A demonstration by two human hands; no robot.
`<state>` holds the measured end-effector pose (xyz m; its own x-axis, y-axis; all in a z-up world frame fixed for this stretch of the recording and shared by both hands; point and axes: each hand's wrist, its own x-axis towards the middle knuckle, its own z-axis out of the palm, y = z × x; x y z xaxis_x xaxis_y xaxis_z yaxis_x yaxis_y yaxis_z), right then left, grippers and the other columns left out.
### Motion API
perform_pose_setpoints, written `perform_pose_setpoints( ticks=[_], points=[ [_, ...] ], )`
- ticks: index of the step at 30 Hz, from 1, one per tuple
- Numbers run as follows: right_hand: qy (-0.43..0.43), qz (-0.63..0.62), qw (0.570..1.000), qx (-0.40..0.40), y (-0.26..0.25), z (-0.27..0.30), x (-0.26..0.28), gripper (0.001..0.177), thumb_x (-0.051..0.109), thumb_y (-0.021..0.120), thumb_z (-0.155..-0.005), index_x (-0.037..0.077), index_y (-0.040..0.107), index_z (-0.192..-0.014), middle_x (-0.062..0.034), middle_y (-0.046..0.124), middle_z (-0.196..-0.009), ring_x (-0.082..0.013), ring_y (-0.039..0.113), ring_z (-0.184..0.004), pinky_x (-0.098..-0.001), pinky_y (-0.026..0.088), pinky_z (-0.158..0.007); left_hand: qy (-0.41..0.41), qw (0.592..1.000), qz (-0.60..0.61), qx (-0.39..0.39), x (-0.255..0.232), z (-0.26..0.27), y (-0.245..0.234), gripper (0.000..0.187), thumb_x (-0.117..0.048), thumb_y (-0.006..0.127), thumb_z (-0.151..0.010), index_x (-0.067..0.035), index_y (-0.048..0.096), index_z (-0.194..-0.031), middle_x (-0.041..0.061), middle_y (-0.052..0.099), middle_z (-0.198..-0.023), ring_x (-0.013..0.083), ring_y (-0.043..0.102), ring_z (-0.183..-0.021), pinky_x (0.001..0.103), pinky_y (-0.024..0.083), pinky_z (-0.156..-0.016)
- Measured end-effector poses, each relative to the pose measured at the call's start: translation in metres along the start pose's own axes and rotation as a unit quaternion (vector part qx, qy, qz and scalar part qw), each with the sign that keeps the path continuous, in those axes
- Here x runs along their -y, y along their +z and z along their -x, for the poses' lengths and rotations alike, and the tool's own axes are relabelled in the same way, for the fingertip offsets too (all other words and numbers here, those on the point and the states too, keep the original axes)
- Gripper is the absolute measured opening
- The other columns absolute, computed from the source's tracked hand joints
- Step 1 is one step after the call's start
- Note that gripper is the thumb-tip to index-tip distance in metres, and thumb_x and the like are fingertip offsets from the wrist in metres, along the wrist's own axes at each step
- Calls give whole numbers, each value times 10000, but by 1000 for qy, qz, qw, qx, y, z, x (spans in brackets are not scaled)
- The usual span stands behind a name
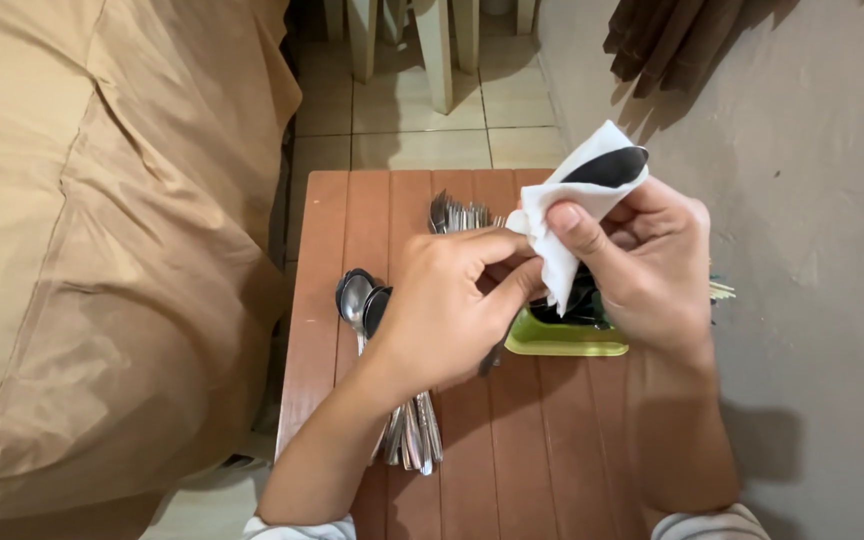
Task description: The person wipes multiple metal spoons and forks with a white paper towel, handling them one at a time. Each utensil is wiped on both sides and then placed into a green cutlery organizer on a wooden table.
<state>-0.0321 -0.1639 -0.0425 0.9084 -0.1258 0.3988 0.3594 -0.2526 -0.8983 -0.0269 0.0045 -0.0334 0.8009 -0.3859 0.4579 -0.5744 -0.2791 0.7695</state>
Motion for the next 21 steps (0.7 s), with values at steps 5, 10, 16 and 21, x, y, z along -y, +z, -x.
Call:
perform_pose_setpoints(
  ticks=[5,10,16,21],
  points=[
    [-63,27,997,-44,2,3,5,155,123,714,-921,-18,662,-961,-57,662,-822,-85,579,-686,-194,475,-543,-32,998,11,58,-2,0,-4,190,-247,592,-879,-126,697,-777,-28,715,-714,120,584,-583,269,414,-589],
    [-148,91,971,-163,0,2,-4,154,70,717,-1013,-70,652,-1003,-70,621,-850,-114,548,-770,-253,481,-623,-58,992,17,114,-6,-2,0,327,-352,557,-900,-111,645,-695,-43,663,-647,108,535,-561,258,392,-621],
    [-72,-151,982,-83,-9,-12,-25,376,292,612,-953,-71,602,-1050,-221,675,-1007,-280,714,-925,-318,625,-778,-22,998,-18,61,-3,1,-1,250,-318,557,-910,-129,692,-818,-44,698,-680,122,592,-563,266,416,-600],
    [-17,-405,908,105,-26,-19,-48,840,396,695,-836,-77,341,-1434,-260,445,-1436,-408,455,-1377,-506,444,-1149,-68,996,42,27,-11,1,-10,237,-302,608,-878,-117,749,-836,-57,758,-739,30,645,-576,185,495,-553]
  ],
)
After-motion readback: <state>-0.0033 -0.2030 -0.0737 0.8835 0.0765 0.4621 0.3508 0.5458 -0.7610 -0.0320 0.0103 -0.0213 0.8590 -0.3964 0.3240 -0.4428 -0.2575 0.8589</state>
